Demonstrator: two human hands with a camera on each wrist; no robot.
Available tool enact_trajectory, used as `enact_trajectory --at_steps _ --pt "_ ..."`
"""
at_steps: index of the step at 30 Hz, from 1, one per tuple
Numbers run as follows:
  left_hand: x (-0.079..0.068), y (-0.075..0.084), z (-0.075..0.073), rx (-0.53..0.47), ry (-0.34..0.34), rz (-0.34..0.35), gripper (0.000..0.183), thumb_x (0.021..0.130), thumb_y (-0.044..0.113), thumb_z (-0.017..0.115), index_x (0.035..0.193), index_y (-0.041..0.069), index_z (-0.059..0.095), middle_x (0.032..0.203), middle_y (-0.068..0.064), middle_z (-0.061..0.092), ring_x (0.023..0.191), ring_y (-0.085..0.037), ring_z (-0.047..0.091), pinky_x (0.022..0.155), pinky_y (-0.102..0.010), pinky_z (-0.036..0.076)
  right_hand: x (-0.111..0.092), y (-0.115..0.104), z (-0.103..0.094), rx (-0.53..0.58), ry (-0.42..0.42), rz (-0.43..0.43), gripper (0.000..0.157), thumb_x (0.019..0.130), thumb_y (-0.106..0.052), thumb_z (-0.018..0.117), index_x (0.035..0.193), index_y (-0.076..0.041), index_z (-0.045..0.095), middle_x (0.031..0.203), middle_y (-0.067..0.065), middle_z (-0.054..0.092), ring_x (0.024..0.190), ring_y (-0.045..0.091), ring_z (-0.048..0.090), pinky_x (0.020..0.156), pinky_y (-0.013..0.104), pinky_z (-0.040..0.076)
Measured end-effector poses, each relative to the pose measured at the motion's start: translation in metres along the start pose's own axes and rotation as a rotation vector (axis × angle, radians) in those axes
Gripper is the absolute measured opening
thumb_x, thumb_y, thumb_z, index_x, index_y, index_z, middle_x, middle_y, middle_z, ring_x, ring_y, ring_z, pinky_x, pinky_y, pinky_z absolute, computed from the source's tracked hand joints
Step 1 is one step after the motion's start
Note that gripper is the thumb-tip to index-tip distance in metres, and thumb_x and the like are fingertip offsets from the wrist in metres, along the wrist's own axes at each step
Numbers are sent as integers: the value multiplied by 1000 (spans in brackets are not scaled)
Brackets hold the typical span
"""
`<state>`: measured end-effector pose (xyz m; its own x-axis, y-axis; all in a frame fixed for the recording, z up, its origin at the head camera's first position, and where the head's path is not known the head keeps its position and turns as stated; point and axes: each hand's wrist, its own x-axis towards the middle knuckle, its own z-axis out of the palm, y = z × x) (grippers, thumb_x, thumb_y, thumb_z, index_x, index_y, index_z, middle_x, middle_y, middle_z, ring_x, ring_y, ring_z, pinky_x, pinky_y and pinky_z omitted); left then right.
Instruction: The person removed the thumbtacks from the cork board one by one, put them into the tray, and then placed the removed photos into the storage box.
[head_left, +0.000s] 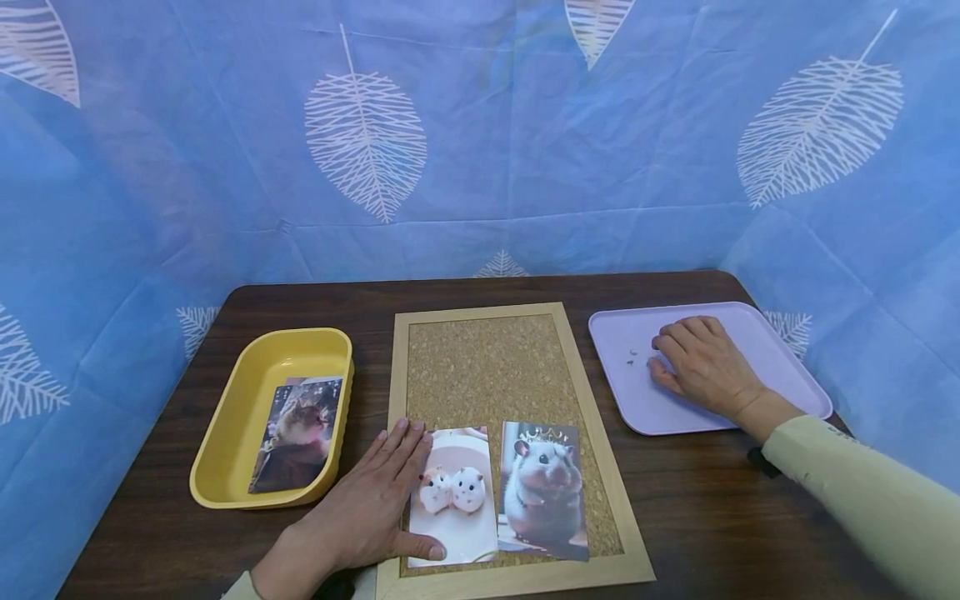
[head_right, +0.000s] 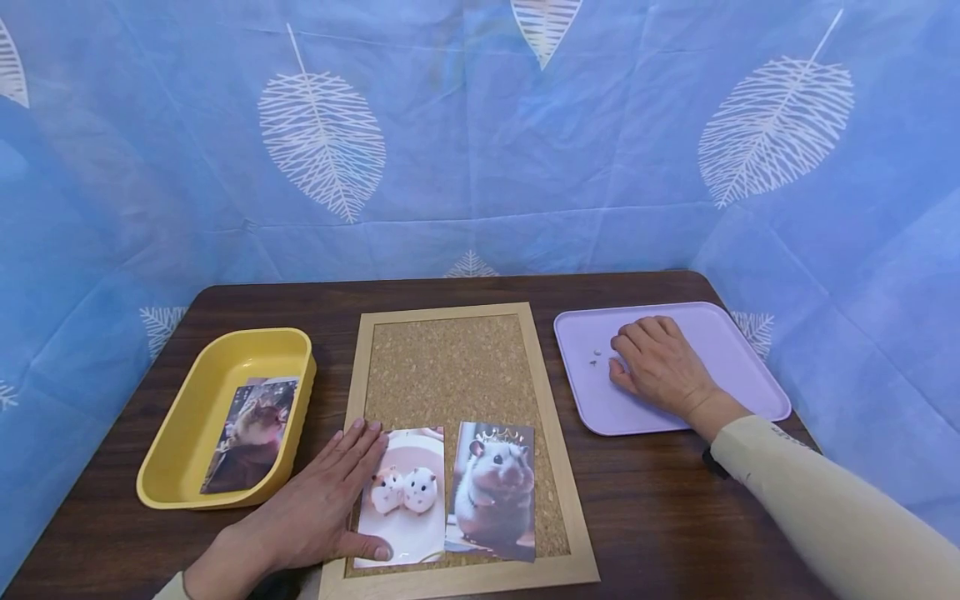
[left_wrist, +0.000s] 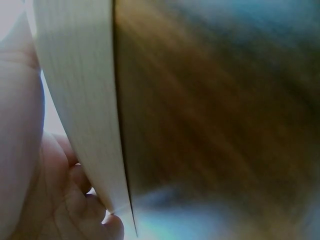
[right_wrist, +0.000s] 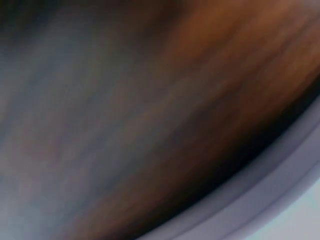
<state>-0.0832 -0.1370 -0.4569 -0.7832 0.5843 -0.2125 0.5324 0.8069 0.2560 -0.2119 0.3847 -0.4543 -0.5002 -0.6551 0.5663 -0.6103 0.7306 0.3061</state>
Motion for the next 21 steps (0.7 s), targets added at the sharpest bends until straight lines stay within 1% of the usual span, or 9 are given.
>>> enact_trajectory --at_steps 4,6,12,17,21 --pt "0 0 0 0 -2 -2 135 74 99 50 170 11 16 179 -9 8 165 -31 2 132 -56 13 3 -7 -2 -9 -17 38 47 102 -39 45 112 3 65 110 25 63 101 47 58 90 62 43" --pt "0 1 0 1 5 4 134 75 99 50 170 10 16 178 -10 9 165 -32 3 132 -56 14 5 -10 -2 -5 -11 46 51 103 -41 45 116 4 64 115 26 63 104 48 58 92 63 42" --pt "0 2 0 8 32 23 133 77 98 48 170 8 17 178 -12 11 165 -34 6 131 -59 16 13 -19 -4 7 26 62 56 104 -41 45 124 8 63 124 28 61 110 49 58 96 64 42" --pt "-1 3 -1 3 31 22 133 76 99 46 170 9 16 178 -12 11 165 -34 5 131 -60 15 20 -31 -10 31 33 135 59 106 -42 44 131 9 61 135 30 59 120 50 55 103 65 40" --pt "-2 3 -2 -5 36 24 134 76 98 48 170 8 16 178 -13 11 165 -34 6 131 -60 16 28 -44 -14 67 47 185 61 107 -43 46 134 10 60 139 31 58 125 51 54 105 67 39"
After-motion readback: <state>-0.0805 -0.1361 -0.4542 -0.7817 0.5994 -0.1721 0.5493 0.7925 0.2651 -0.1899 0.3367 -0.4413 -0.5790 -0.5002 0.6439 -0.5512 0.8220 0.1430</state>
